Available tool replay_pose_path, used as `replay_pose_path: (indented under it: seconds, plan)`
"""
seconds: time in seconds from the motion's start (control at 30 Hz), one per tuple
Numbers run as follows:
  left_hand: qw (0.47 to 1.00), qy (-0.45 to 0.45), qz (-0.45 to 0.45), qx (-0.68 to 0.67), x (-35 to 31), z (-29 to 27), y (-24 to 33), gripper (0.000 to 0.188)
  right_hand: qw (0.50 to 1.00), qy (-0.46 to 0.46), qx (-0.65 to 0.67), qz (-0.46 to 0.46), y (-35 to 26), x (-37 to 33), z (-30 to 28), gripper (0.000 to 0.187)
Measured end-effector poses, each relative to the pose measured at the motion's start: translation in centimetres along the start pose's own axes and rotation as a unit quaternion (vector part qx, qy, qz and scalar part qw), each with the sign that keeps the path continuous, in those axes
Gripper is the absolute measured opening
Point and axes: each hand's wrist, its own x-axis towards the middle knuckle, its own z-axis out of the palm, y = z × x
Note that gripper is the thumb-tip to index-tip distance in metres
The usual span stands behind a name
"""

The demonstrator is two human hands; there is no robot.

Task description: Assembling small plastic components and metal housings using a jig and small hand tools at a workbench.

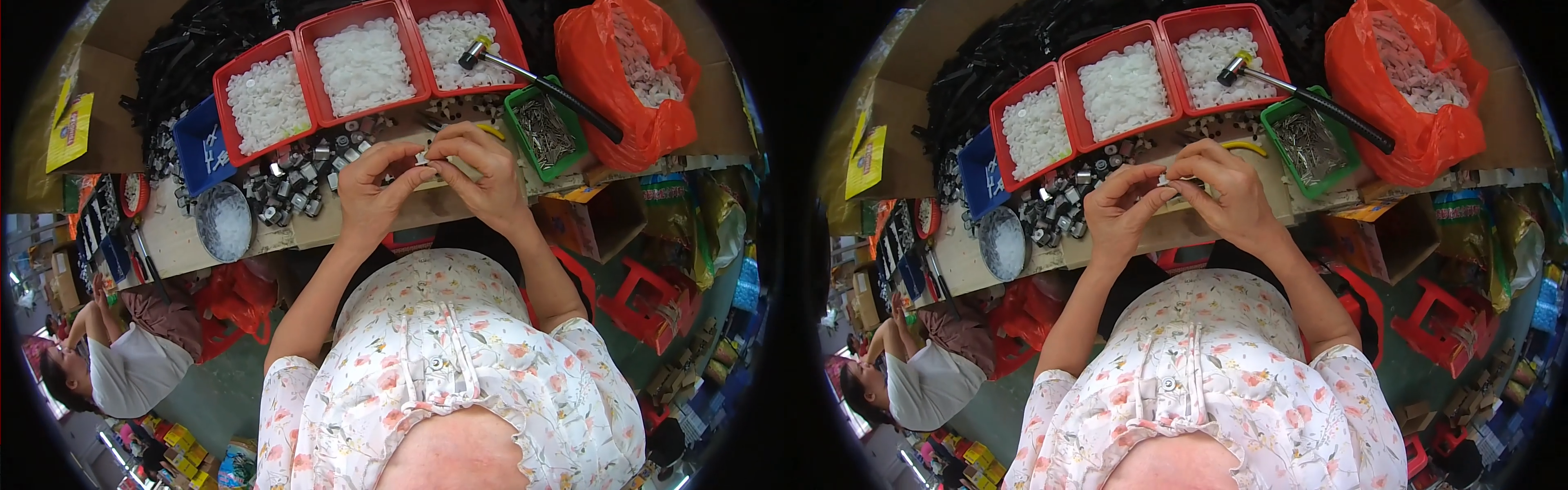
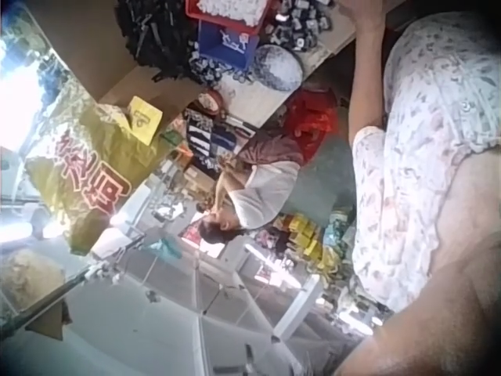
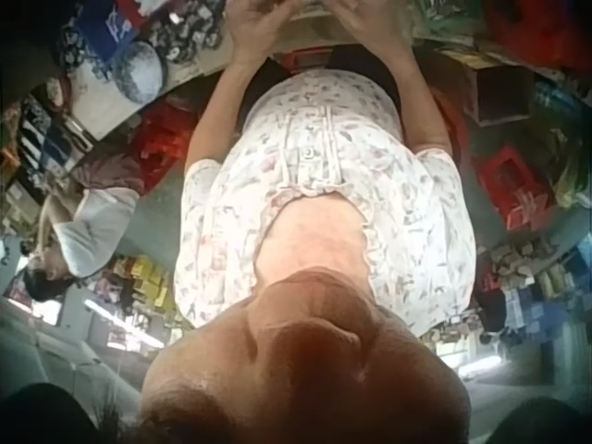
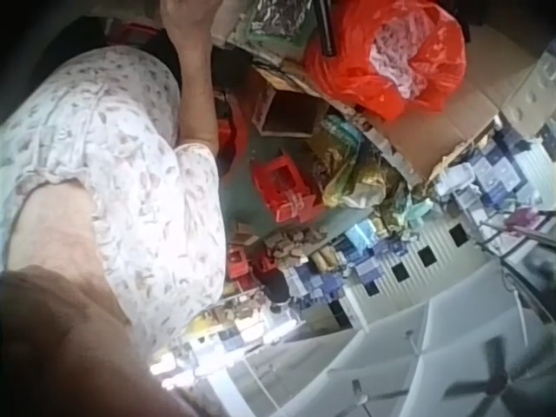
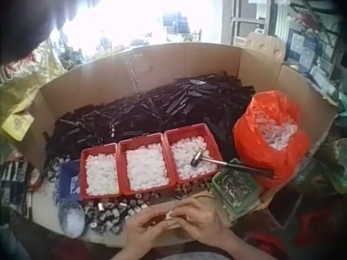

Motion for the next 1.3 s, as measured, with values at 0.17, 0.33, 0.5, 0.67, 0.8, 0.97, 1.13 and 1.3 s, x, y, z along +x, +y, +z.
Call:
replay_pose_path:
  seconds: [0.17,0.33,0.5,0.67,0.8,0.97,1.13,1.3]
  plan:
    - [0.987,0.006,0.053,0.151,-0.7,-1.0,0.6,0.033,0.998,0.001,-0.040,-0.041,1.2,-0.8,1.3,0.013]
    - [0.901,0.058,0.217,0.373,-2.0,-2.9,-1.0,0.038,0.996,-0.025,-0.079,-0.043,2.5,-1.1,2.5,0.014]
    - [0.855,0.034,0.265,0.444,-3.1,-3.3,-2.0,0.035,0.992,-0.039,-0.102,-0.059,2.9,-0.9,3.2,0.012]
    - [0.827,0.018,0.287,0.482,-3.5,-2.8,-2.8,0.034,0.983,-0.085,-0.150,-0.057,2.7,-0.7,3.4,0.008]
    - [0.790,0.016,0.303,0.533,-3.6,-2.7,-3.3,0.034,0.978,-0.126,-0.159,-0.043,2.4,-0.1,2.8,0.009]
    - [0.762,0.012,0.325,0.560,-3.4,-2.6,-3.4,0.034,0.980,-0.102,-0.170,-0.025,2.1,-0.2,2.6,0.015]
    - [0.767,-0.010,0.312,0.560,-3.6,-2.9,-3.3,0.031,0.981,-0.115,-0.147,-0.046,2.8,-0.6,2.7,0.018]
    - [0.761,-0.003,0.323,0.562,-3.6,-2.9,-3.2,0.031,0.982,-0.114,-0.147,-0.043,2.6,-0.8,2.6,0.019]
